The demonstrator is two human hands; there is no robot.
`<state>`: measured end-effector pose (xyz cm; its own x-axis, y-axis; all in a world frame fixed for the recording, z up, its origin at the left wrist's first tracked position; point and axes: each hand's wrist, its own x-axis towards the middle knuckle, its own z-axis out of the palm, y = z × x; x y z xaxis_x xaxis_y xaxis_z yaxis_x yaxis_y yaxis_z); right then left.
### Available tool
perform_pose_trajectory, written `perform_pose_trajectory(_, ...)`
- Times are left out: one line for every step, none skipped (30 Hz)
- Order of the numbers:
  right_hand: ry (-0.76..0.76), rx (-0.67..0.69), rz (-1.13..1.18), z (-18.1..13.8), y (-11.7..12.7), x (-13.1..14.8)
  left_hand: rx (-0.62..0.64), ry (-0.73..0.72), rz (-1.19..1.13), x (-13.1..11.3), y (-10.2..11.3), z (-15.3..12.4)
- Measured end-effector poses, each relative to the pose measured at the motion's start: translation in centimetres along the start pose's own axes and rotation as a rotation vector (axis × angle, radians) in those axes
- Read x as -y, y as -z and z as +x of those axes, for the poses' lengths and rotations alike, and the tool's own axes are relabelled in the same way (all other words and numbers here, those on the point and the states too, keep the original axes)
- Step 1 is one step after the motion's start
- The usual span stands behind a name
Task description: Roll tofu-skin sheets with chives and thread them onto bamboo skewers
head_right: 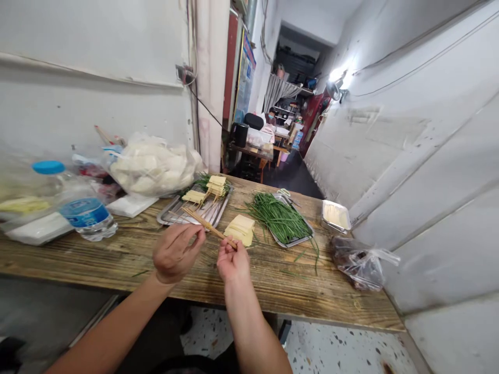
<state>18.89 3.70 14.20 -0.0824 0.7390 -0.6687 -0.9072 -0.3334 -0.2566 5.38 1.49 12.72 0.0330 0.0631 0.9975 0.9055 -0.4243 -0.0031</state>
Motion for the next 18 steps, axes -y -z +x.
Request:
perform_pose_trajectory(-0.012,-0.014,-0.002,-0.3,0.0,0.1,0.004,-0.026,-0.01,0.0,0.1,0.0)
perform_pose_trajectory(-0.016,-0.019,-0.007,-0.5,0.0,0.1,0.012,-0.051,-0.023,0.0,0.2,0.0)
perform_pose_trajectory(-0.015,-0.024,-0.011,-0.6,0.0,0.2,0.021,-0.073,-0.037,0.0,0.4,-0.1)
perform_pose_trajectory(-0.013,-0.025,-0.01,-0.6,0.2,0.1,0.032,-0.092,-0.049,0.0,0.5,-0.3)
perform_pose_trajectory(-0.012,-0.028,-0.006,-0.5,0.3,0.1,0.041,-0.107,-0.059,0.0,0.6,-0.5)
perform_pose_trajectory(-0.015,-0.036,0.0,-0.4,0.5,0.0,0.049,-0.121,-0.068,-0.1,0.6,-0.7)
perform_pose_trajectory(-0.018,-0.046,0.006,-0.3,0.8,-0.1,0.059,-0.133,-0.075,-0.1,0.6,-0.9)
perform_pose_trajectory(-0.024,-0.058,0.013,-0.1,1.0,-0.2,0.071,-0.141,-0.078,-0.1,0.6,-1.1)
perform_pose_trajectory(-0.031,-0.07,0.018,0.1,1.1,-0.2,0.079,-0.143,-0.077,-0.1,0.6,-1.3)
perform_pose_trajectory(-0.036,-0.078,0.022,0.3,1.3,-0.3,0.081,-0.136,-0.076,-0.1,0.6,-1.4)
perform_pose_trajectory(-0.034,-0.078,0.027,0.5,1.4,-0.3,0.082,-0.12,-0.079,0.0,0.6,-1.4)
perform_pose_trajectory(-0.023,-0.072,0.031,0.7,1.5,-0.2,0.085,-0.095,-0.089,0.1,0.7,-1.4)
perform_pose_trajectory(-0.006,-0.058,0.033,0.9,1.6,-0.2,0.086,-0.066,-0.105,0.2,0.7,-1.4)
perform_pose_trajectory(0.016,-0.044,0.03,1.1,1.6,-0.1,0.092,-0.041,-0.125,0.4,0.8,-1.4)
perform_pose_trajectory(0.04,-0.03,0.023,1.3,1.7,0.0,0.102,-0.024,-0.142,0.6,0.9,-1.4)
perform_pose_trajectory(0.062,-0.017,0.009,1.6,1.9,0.0,0.114,-0.02,-0.151,0.7,1.0,-1.4)
perform_pose_trajectory(0.086,0.002,-0.013,1.9,2.0,0.0,0.125,-0.028,-0.15,0.9,1.1,-1.4)
perform_pose_trajectory(0.128,0.046,-0.048,2.3,2.3,0.0,0.136,-0.043,-0.141,1.0,1.1,-1.5)
